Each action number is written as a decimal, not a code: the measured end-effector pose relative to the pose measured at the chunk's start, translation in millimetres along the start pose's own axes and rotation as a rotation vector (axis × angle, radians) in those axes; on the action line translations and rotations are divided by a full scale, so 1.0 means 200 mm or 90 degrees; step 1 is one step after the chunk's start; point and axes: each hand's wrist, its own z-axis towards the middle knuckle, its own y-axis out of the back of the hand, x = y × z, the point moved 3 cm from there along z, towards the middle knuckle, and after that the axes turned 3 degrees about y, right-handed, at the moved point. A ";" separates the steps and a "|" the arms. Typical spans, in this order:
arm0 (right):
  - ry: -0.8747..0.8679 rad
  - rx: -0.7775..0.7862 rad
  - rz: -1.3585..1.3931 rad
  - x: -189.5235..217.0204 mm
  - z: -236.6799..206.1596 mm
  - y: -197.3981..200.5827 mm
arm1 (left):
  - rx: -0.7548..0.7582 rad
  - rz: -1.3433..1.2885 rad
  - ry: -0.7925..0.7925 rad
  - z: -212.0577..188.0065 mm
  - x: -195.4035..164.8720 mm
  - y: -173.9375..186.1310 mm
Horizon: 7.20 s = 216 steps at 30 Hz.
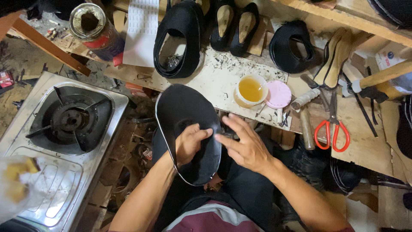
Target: The person applies glue to the edge of a black shoe upper and presses it to a sole, repeatedly checking the bond. They then use scissors to trim excess material from the sole edge.
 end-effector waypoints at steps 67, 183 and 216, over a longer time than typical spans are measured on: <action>-1.232 -0.408 -0.148 0.46 -2.10 -0.21 | 0.282 0.340 -0.120 0.32 0.60 -0.49; -0.479 -0.163 0.179 -0.01 -0.28 -0.19 | -0.089 0.224 -0.174 0.08 0.38 -0.06; -0.201 -0.041 0.102 -0.34 0.00 0.24 | -0.007 -0.202 -0.086 -0.04 0.15 0.01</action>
